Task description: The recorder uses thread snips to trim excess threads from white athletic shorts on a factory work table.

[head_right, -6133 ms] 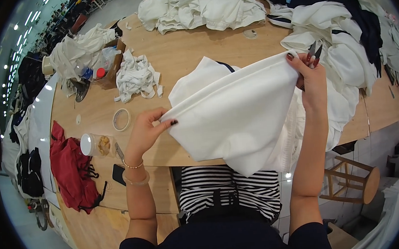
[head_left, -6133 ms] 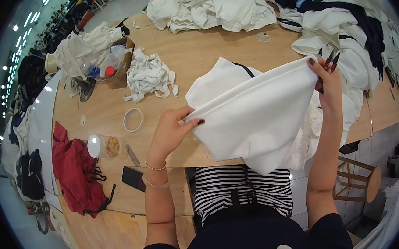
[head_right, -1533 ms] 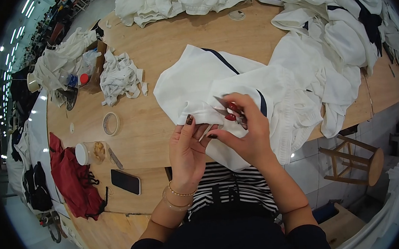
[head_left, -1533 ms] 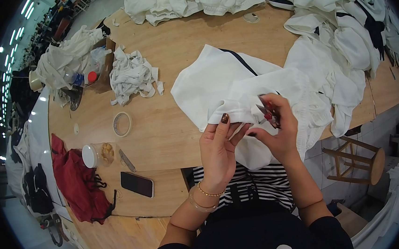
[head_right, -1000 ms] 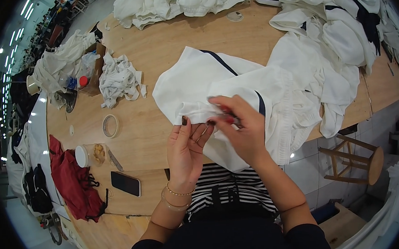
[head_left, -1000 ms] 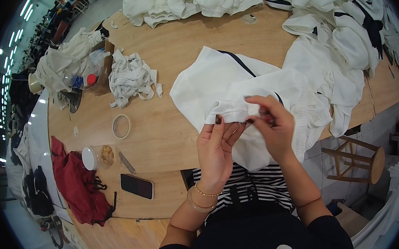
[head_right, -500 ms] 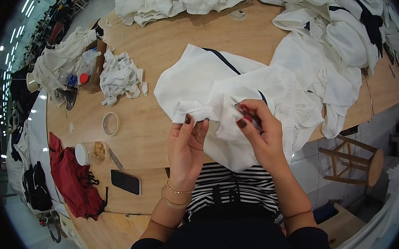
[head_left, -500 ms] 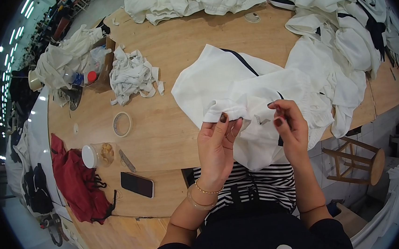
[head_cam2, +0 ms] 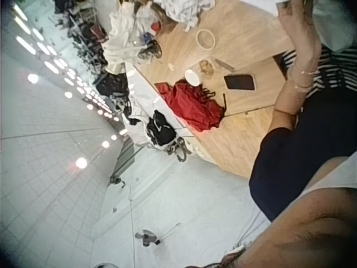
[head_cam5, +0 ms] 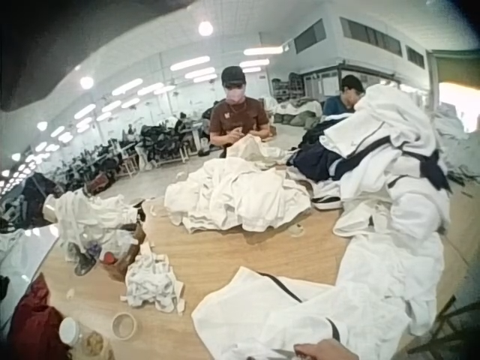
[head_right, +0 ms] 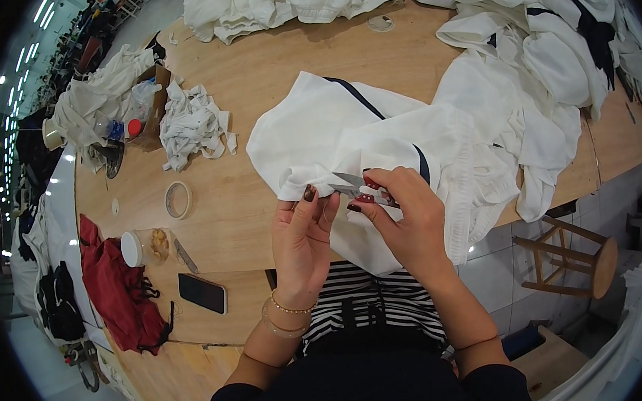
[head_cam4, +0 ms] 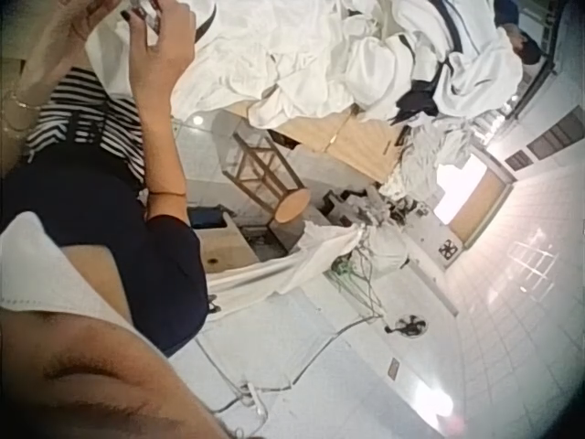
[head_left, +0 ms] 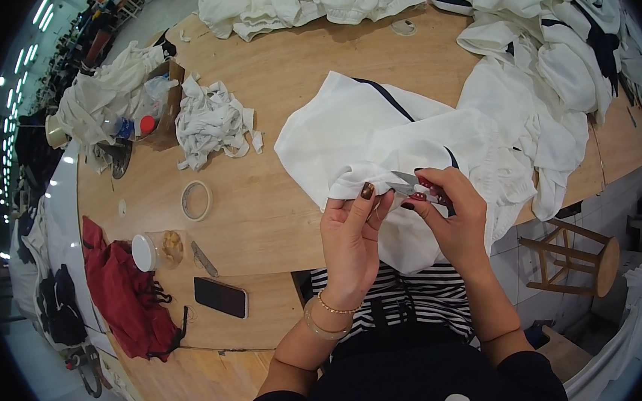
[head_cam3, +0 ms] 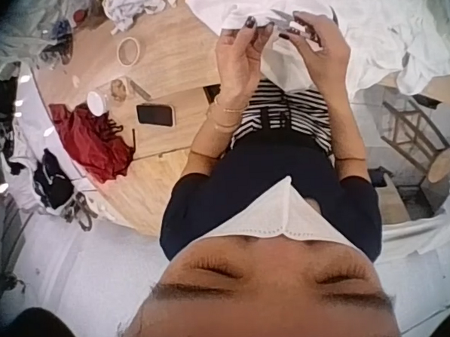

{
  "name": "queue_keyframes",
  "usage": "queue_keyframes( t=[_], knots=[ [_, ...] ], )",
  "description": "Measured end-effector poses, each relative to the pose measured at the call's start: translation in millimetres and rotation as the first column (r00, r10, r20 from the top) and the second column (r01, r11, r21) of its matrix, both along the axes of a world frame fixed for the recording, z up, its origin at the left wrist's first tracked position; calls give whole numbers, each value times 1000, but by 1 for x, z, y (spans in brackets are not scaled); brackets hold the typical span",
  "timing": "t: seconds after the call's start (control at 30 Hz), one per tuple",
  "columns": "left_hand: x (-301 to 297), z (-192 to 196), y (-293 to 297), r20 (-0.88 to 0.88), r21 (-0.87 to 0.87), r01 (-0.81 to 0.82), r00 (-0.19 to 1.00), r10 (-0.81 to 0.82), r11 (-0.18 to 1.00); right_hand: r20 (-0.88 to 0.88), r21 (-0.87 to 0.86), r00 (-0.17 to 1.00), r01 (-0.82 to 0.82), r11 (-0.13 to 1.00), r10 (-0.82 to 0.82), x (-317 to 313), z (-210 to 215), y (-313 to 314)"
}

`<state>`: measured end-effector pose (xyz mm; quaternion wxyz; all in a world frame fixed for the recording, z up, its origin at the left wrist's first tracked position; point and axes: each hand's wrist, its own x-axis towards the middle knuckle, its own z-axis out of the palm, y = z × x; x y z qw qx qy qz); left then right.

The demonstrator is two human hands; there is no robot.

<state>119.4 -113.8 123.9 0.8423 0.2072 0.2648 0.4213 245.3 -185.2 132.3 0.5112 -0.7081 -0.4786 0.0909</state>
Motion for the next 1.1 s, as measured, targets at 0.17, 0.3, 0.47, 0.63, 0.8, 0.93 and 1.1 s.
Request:
queue_keyframes(
  t=[0.17, 0.3, 0.47, 0.63, 0.8, 0.93, 1.1],
  knots=[
    [0, 1, 0, 18, -1, 2, 1000, -2, 1000, -32, -1, 999, -4, 1000, 4, -1, -4, 0],
    [0, 2, 0, 22, -10, 3, 1000, -3, 1000, -81, 39, 997, -1, 999, 4, -4, -7, 1],
    [1, 3, 0, 29, -22, 4, 1000, -3, 1000, -121, 55, 993, 11, 998, -4, -7, -11, 1],
    [-1, -2, -1, 54, -4, 12, 998, -11, 1000, -80, 63, 997, 17, 998, -12, -10, -11, 1],
    [1, 2, -2, 48, -8, 7, 999, -6, 1000, -25, 86, 1000, 18, 996, -16, -9, -14, 0],
    [0, 2, 0, -11, -31, 4, 1000, -5, 999, -122, 36, 986, 119, 992, -114, -11, -6, -1],
    [1, 1, 0, -10, -18, 63, 998, -64, 998, -136, 97, 989, 72, 993, -59, -13, 6, 9]
  ],
)
